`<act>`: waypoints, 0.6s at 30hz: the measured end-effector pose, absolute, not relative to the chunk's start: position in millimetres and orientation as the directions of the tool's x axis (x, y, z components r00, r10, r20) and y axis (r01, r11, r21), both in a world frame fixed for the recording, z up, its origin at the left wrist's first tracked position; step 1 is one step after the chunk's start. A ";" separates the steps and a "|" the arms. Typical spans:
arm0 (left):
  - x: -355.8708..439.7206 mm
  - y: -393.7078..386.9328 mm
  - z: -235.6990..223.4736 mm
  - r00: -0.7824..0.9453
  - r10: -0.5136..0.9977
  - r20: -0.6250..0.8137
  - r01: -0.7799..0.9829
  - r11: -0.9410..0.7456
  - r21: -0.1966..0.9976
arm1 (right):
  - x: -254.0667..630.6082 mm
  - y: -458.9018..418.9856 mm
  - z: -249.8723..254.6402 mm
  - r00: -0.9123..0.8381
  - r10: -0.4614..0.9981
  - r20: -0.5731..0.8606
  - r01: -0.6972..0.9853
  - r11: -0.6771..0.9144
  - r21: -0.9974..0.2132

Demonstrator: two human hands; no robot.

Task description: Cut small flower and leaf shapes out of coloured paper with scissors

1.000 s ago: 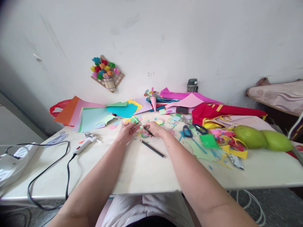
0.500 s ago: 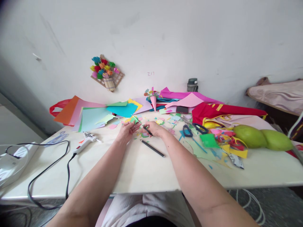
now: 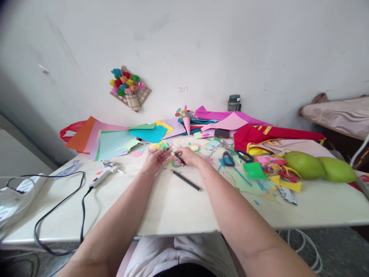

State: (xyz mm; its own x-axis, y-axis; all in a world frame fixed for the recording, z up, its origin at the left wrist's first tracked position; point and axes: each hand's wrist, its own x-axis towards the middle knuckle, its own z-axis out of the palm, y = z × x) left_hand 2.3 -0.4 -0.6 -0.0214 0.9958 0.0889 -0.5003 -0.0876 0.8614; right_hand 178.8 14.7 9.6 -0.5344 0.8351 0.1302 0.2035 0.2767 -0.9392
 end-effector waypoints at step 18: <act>-0.9 -4.0 8.3 -0.009 1.000 0.019 -0.379 -0.021 0.925 | 185.3 13.2 14.3 -0.557 0.826 0.081 0.233 0.250 -0.940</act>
State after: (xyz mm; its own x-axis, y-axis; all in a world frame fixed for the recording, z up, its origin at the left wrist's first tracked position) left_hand -0.9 -4.0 8.3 -0.0094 0.9998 0.0193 -0.3785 -0.0214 0.9254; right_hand 185.3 13.2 14.3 -0.5574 0.8262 0.0811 0.2334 0.2497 -0.9398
